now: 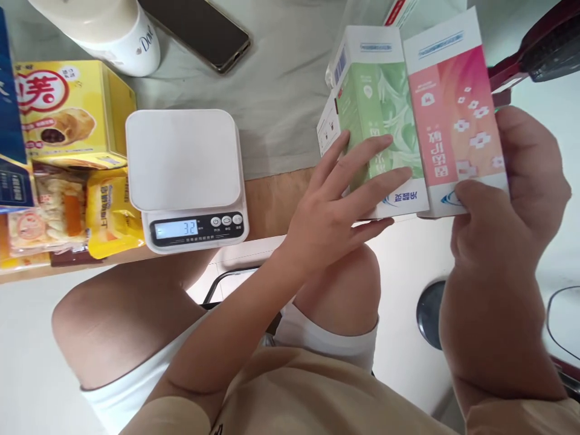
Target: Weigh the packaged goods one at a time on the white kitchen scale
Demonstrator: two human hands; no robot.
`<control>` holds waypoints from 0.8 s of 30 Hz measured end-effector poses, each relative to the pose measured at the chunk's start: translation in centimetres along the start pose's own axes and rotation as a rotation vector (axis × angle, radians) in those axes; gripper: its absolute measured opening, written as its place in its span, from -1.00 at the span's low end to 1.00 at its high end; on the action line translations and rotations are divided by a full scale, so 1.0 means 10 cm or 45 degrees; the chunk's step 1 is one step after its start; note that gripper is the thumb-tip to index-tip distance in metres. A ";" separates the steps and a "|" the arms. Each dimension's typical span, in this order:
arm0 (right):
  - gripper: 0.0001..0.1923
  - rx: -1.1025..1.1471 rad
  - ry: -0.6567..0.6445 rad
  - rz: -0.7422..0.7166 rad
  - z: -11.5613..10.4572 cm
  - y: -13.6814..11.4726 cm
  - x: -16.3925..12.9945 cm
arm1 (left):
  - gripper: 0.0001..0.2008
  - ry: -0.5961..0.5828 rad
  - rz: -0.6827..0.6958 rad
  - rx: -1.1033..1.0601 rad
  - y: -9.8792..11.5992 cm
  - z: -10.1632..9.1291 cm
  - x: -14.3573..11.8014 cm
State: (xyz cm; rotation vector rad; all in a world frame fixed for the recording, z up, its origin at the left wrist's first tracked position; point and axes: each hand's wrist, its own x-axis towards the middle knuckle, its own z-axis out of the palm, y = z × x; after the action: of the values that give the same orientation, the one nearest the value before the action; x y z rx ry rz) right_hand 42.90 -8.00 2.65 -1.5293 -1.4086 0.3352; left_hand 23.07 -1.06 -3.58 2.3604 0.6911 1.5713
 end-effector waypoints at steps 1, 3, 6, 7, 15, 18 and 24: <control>-0.38 -0.008 -0.014 0.018 0.01 0.03 0.01 | -0.68 0.010 0.018 0.008 -0.01 0.00 0.01; -0.34 -0.014 -0.023 0.073 0.03 0.09 0.04 | -0.69 0.020 0.034 0.015 -0.01 -0.01 0.02; -0.24 0.026 -0.040 0.135 0.06 0.14 0.05 | -0.71 0.034 0.023 0.012 0.01 0.00 0.02; -0.22 0.034 -0.047 0.141 0.07 0.15 0.05 | -0.70 0.048 0.017 0.009 0.02 0.00 0.02; -0.28 -0.106 -0.049 0.120 0.05 0.25 0.06 | -0.57 0.047 -0.027 -0.190 -0.04 0.08 0.00; -0.29 -0.114 -0.069 0.063 0.07 0.29 0.04 | -0.59 -0.043 -0.133 -0.291 -0.06 0.08 -0.02; -0.45 0.058 0.001 0.104 -0.03 0.07 0.13 | -0.50 -0.010 -0.014 -0.181 -0.03 0.01 0.01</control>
State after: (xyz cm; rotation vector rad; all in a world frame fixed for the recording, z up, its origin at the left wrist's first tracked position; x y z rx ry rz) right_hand 43.89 -6.92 2.75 -1.5523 -1.3318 0.4137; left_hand 23.10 -0.77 -3.63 2.2549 0.5698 1.5511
